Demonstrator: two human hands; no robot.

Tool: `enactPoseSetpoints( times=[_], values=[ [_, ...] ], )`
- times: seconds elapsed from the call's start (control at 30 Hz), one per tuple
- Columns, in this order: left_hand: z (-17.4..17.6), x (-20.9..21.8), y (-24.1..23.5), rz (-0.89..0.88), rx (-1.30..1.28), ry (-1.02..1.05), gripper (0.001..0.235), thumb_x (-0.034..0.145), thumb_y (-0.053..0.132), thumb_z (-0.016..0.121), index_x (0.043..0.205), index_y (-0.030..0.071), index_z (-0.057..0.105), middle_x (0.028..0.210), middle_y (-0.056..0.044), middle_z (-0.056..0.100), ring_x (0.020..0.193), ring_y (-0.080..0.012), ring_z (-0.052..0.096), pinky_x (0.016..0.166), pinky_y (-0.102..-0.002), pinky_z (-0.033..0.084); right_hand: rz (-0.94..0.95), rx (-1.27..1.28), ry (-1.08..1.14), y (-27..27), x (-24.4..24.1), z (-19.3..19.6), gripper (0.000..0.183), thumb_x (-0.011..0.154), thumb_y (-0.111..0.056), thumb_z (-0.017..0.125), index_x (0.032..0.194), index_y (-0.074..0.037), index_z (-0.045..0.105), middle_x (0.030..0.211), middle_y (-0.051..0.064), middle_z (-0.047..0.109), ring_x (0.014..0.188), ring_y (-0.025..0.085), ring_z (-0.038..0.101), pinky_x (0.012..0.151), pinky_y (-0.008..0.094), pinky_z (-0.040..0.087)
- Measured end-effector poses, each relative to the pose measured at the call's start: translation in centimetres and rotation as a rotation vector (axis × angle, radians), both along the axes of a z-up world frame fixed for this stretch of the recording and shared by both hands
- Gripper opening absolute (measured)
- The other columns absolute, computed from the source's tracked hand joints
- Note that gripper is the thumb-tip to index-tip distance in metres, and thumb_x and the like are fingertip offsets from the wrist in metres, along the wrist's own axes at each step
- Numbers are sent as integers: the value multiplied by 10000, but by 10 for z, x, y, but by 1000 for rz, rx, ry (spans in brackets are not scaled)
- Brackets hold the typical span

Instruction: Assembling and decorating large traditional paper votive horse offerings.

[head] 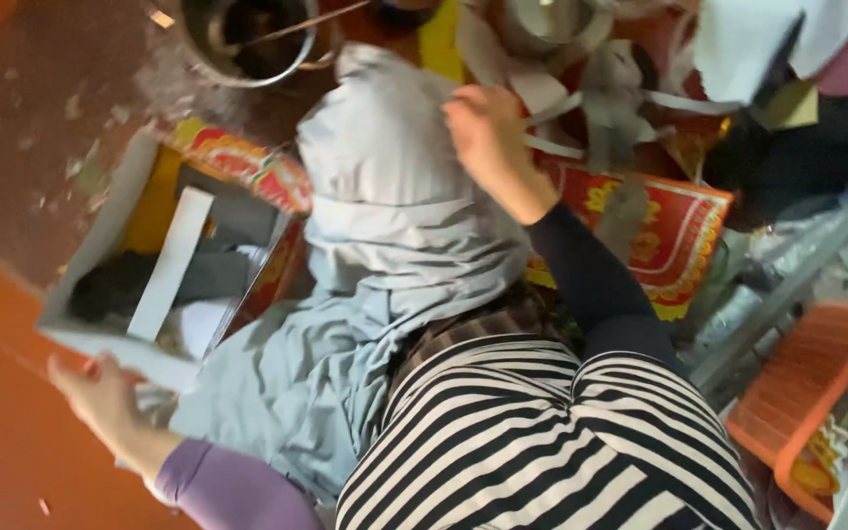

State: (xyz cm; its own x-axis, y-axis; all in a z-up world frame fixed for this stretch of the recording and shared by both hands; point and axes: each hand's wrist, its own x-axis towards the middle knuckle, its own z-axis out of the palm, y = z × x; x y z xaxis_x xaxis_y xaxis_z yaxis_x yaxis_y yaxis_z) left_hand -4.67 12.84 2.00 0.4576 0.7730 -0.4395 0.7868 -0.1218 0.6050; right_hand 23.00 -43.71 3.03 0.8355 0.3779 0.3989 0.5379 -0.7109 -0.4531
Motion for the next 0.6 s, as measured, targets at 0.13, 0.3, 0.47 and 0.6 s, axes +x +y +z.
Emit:
enactPoseSetpoints(
  times=[0.13, 0.3, 0.47, 0.6],
  values=[
    [-19, -12, 21, -278, 298, -245, 593, 1050, 10, 586, 1608, -37, 390, 1269, -151, 642, 1138, -209, 630, 972, -334, 531, -472, -102, 130, -157, 1, -73, 104, 950, -42, 701, 1054, -31, 695, 1073, 162, 680, 1032, 385, 629, 895, 485, 498],
    [56, 47, -75, -325, 181, -268, 457, 1160, 67, 567, 1597, -12, 458, 1367, -137, 658, 1136, -180, 638, 956, -301, 525, -829, -119, 61, -248, -14, -110, 373, 923, -169, 822, 1207, -15, 636, 1152, 219, 652, 1094, 443, 577, 931, 531, 453],
    [71, 68, -111, -441, -97, -269, 406, 1120, 121, 568, 1501, -9, 514, 1433, -163, 623, 1276, -180, 597, 1056, -290, 480, -924, -101, 463, -209, -7, -65, 713, 769, -198, 870, 1375, -21, 538, 1254, 243, 646, 1148, 486, 546, 883, 603, 370],
    [89, 66, -123, -448, -134, -235, 421, 1119, 135, 557, 1517, 8, 507, 1452, -148, 619, 1279, -186, 588, 1039, -302, 465, -792, -25, 200, -223, -5, -107, 474, 936, -143, 805, 1354, -28, 612, 1222, 237, 672, 1151, 430, 618, 970, 483, 510]
  ],
)
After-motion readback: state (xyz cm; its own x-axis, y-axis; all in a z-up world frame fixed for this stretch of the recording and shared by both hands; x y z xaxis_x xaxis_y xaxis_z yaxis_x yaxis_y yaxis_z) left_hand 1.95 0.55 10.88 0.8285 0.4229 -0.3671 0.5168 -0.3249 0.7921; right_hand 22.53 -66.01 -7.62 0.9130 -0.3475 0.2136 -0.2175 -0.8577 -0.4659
